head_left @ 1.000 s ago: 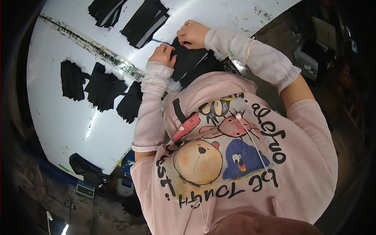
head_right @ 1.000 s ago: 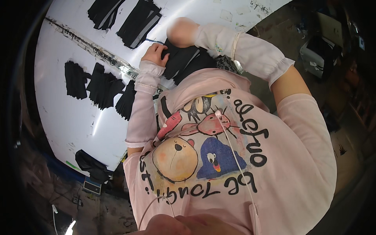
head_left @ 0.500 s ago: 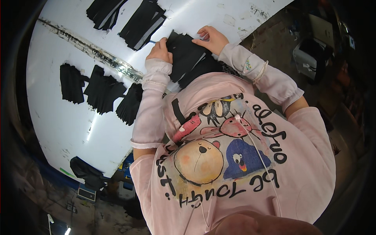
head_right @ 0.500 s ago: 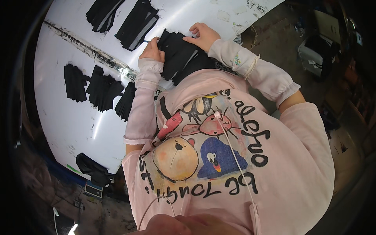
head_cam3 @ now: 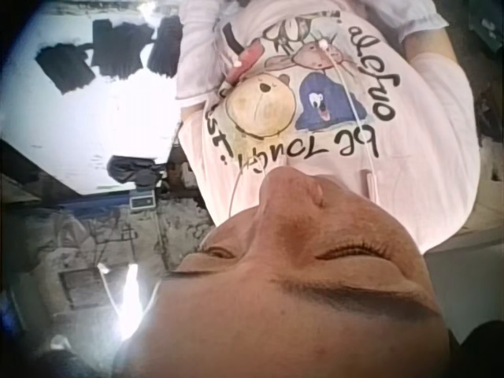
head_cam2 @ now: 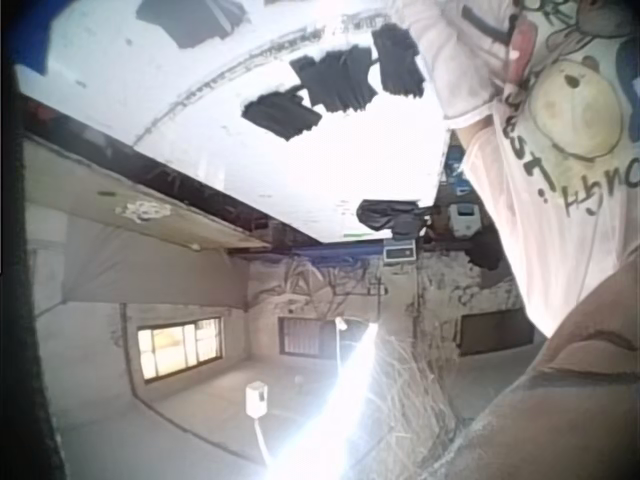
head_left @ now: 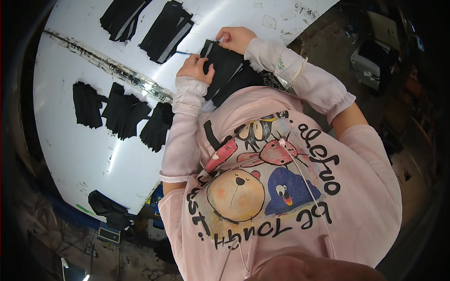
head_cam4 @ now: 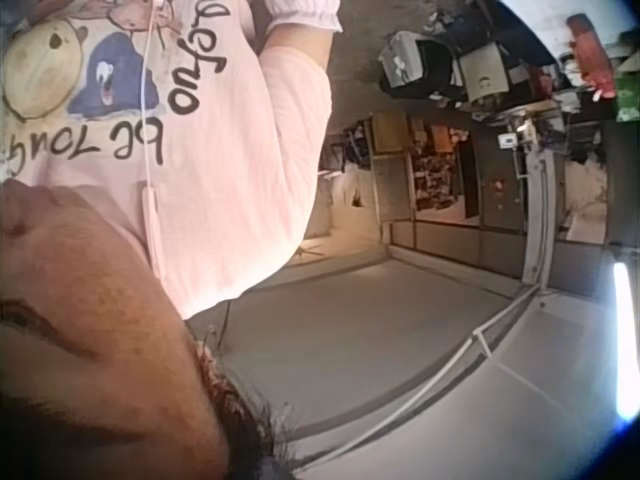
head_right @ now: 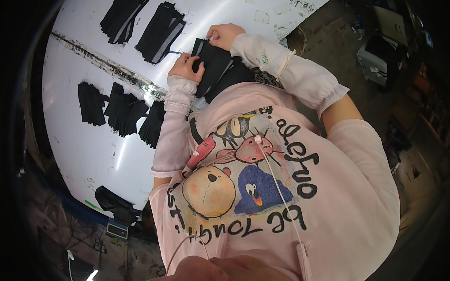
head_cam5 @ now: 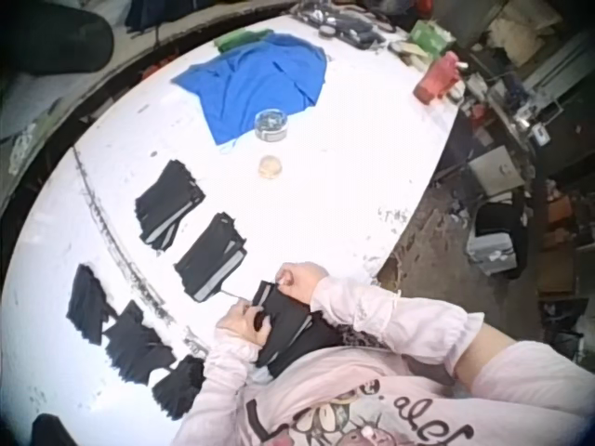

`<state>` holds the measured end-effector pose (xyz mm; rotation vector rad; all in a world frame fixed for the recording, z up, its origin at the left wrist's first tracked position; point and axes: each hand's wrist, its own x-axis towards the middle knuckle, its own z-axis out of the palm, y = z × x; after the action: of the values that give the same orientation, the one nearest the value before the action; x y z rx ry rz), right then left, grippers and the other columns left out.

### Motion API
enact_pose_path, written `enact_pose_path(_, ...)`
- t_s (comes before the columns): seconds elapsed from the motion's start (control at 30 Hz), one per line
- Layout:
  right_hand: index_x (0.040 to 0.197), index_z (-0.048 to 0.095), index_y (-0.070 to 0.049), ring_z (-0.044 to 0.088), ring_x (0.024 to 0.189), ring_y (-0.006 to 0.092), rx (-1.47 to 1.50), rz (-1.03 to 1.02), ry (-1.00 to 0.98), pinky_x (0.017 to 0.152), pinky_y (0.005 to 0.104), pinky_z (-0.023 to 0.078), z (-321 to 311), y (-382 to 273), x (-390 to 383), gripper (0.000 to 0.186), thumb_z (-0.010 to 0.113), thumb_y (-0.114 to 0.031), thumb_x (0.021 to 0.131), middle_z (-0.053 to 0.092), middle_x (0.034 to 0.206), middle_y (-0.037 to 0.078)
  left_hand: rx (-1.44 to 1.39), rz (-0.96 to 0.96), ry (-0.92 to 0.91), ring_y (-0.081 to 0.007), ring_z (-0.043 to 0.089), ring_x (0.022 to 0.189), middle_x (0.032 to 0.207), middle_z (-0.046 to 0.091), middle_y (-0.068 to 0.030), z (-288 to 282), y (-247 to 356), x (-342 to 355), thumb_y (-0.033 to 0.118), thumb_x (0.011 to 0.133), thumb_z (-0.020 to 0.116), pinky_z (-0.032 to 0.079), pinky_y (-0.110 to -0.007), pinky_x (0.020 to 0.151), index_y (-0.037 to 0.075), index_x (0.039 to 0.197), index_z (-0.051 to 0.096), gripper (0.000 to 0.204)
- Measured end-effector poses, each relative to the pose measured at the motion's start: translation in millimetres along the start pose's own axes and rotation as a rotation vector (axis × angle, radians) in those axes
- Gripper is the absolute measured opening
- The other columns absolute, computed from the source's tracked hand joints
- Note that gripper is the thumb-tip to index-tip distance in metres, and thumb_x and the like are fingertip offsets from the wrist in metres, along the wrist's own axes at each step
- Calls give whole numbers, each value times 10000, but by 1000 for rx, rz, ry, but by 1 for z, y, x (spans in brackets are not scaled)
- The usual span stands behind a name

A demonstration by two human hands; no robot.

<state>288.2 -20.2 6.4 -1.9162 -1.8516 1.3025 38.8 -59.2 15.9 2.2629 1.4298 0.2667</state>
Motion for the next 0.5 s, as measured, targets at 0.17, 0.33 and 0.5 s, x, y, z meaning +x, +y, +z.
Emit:
enact_pose_path(0.17,1211,743,-137,728,745,172,202,64,-34,699,334,574,0,-15,19,276,769,-241,957,755,869,51,0,-54,-29,-265,747,993,1155,739,-42,4,3,4,381,954,764,605,-393,835,152,1067,822,262)
enact_pose_path(0.33,1138,779,-156,766,899,239,276,107,-6,820,396,599,-3,-1,19,319,743,-395,929,803,936,35,-168,-216,29,-326,752,977,1116,750,-81,26,-18,-3,281,960,764,596,-444,830,135,1163,764,249)
enact_pose_path(0.5,965,821,-162,764,901,264,-326,131,-185,833,401,596,-15,-11,6,348,760,-495,886,804,917,51,-251,-342,35,-313,770,948,1171,774,-65,19,-15,-6,223,989,750,615,-413,783,213,1326,675,346)
